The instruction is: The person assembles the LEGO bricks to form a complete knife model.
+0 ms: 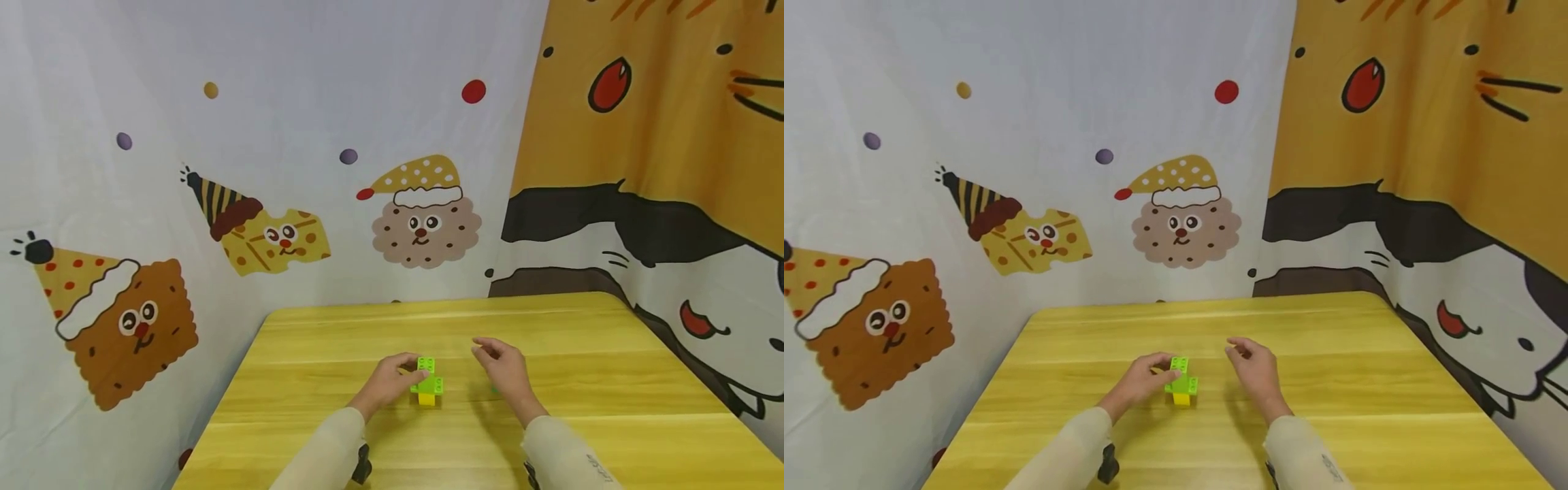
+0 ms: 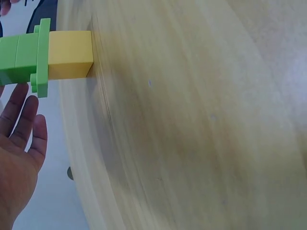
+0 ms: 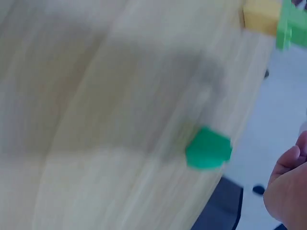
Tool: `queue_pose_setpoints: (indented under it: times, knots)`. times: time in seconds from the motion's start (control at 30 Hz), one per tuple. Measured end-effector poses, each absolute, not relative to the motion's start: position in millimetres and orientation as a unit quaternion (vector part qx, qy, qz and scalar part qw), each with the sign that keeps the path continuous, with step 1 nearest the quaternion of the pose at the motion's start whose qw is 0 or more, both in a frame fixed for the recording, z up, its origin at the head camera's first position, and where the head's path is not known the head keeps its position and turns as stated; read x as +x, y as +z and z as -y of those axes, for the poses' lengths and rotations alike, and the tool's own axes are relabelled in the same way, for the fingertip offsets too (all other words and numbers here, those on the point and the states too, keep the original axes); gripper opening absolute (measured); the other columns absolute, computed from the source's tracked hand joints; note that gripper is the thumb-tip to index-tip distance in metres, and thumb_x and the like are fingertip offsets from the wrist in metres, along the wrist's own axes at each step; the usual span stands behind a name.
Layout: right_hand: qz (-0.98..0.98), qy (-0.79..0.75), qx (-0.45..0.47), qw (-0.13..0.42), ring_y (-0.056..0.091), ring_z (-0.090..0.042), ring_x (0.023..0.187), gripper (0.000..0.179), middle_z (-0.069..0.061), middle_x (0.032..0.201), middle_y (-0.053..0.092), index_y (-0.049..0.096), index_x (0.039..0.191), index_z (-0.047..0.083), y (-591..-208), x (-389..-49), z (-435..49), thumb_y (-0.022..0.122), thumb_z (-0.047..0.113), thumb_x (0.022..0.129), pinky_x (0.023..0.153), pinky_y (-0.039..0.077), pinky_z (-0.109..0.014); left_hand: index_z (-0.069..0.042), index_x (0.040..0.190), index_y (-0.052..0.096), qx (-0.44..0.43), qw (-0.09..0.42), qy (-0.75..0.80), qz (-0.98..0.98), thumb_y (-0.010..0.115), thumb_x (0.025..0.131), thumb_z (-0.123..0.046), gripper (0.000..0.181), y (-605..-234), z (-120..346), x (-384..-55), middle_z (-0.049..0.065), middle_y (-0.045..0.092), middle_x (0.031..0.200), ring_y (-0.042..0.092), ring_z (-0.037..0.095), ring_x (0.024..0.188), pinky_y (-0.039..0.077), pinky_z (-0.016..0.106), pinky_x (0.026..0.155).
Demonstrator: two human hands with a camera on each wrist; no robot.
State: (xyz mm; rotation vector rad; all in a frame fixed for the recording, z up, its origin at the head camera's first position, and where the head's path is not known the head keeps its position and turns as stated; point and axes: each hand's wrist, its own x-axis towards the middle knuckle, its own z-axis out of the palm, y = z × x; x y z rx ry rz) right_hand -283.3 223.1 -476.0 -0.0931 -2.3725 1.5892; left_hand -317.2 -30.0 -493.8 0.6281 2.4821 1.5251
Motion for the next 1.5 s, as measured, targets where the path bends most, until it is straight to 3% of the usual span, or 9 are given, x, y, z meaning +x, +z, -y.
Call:
queue_pose_setpoints:
  times: [0.1, 0.3, 0.47, 0.83, 0.97, 1.13, 1.5]
  knots:
    - [0.835, 0.531, -0.045, 0.138, 0.058, -0.019, 0.091, 0.032, -0.009, 0.105, 0.066, 0.068, 0.125, 0.005, -473.8, -282.9, -241.0, 0.063, 0.024, 0.100, 0.073, 0.050, -0.028, -0.016, 0.130, 0.065, 0.214, 0.079, 0.517, -0.825, 0.069, 0.093, -0.044, 0.046, -495.7, 30.8, -317.2, -0.006, 0.065, 0.112, 0.057, 0.020, 0.106, 0.049, 0.042, 0.088]
    - [0.873, 0.477, -0.038, 0.092, 0.058, -0.031, 0.109, 0.045, -0.015, 0.119, 0.062, 0.057, 0.137, 0.002, -482.4, -277.0, -271.3, 0.061, 0.029, 0.101, 0.088, 0.051, -0.045, -0.018, 0.133, 0.063, 0.206, 0.087, 0.523, -0.822, 0.074, 0.089, -0.041, 0.051, -500.2, 38.4, -317.6, 0.003, 0.063, 0.118, 0.055, 0.026, 0.110, 0.048, 0.046, 0.088]
    - [0.896, 0.441, -0.020, 0.051, 0.056, -0.037, 0.111, 0.052, -0.024, 0.126, 0.058, 0.053, 0.139, -0.002, -494.2, -273.4, -285.8, 0.062, 0.030, 0.100, 0.088, 0.050, -0.050, -0.020, 0.134, 0.062, 0.197, 0.094, 0.508, -0.833, 0.076, 0.088, -0.038, 0.051, -503.3, 45.7, -318.4, 0.006, 0.062, 0.120, 0.054, 0.027, 0.112, 0.047, 0.050, 0.090]
    - [0.885, 0.464, -0.041, -0.013, 0.050, -0.042, 0.121, 0.068, -0.028, 0.140, 0.047, 0.044, 0.146, -0.002, -516.3, -268.9, -285.4, 0.069, 0.036, 0.094, 0.093, 0.047, -0.055, -0.008, 0.137, 0.058, 0.194, 0.121, 0.479, -0.847, 0.079, 0.087, -0.028, 0.058, -514.9, 53.4, -320.5, 0.009, 0.062, 0.121, 0.057, 0.027, 0.111, 0.046, 0.049, 0.097]
    - [0.879, 0.474, -0.047, -0.021, 0.048, -0.046, 0.125, 0.072, -0.030, 0.141, 0.046, 0.044, 0.146, -0.002, -520.4, -268.2, -283.9, 0.071, 0.037, 0.092, 0.096, 0.045, -0.057, -0.006, 0.133, 0.061, 0.199, 0.120, 0.482, -0.845, 0.077, 0.089, -0.024, 0.051, -518.3, 54.5, -320.8, 0.007, 0.063, 0.115, 0.058, 0.025, 0.106, 0.047, 0.047, 0.095]
    - [0.881, 0.470, -0.048, -0.024, 0.046, -0.047, 0.127, 0.072, -0.032, 0.142, 0.045, 0.044, 0.146, -0.003, -524.0, -268.7, -283.7, 0.071, 0.037, 0.092, 0.096, 0.045, -0.056, -0.010, 0.126, 0.066, 0.208, 0.114, 0.489, -0.840, 0.077, 0.089, -0.023, 0.041, -522.8, 54.1, -321.9, 0.002, 0.064, 0.109, 0.058, 0.021, 0.102, 0.048, 0.045, 0.093]
    - [0.900, 0.434, -0.030, 0.012, 0.060, -0.035, 0.109, 0.057, -0.019, 0.122, 0.063, 0.056, 0.133, -0.008, -529.0, -267.3, -284.3, 0.072, 0.028, 0.092, 0.086, 0.052, -0.048, -0.014, 0.117, 0.071, 0.211, 0.109, 0.498, -0.834, 0.078, 0.088, -0.023, 0.031, -528.1, 52.1, -320.6, -0.005, 0.065, 0.105, 0.059, 0.016, 0.099, 0.049, 0.039, 0.090]
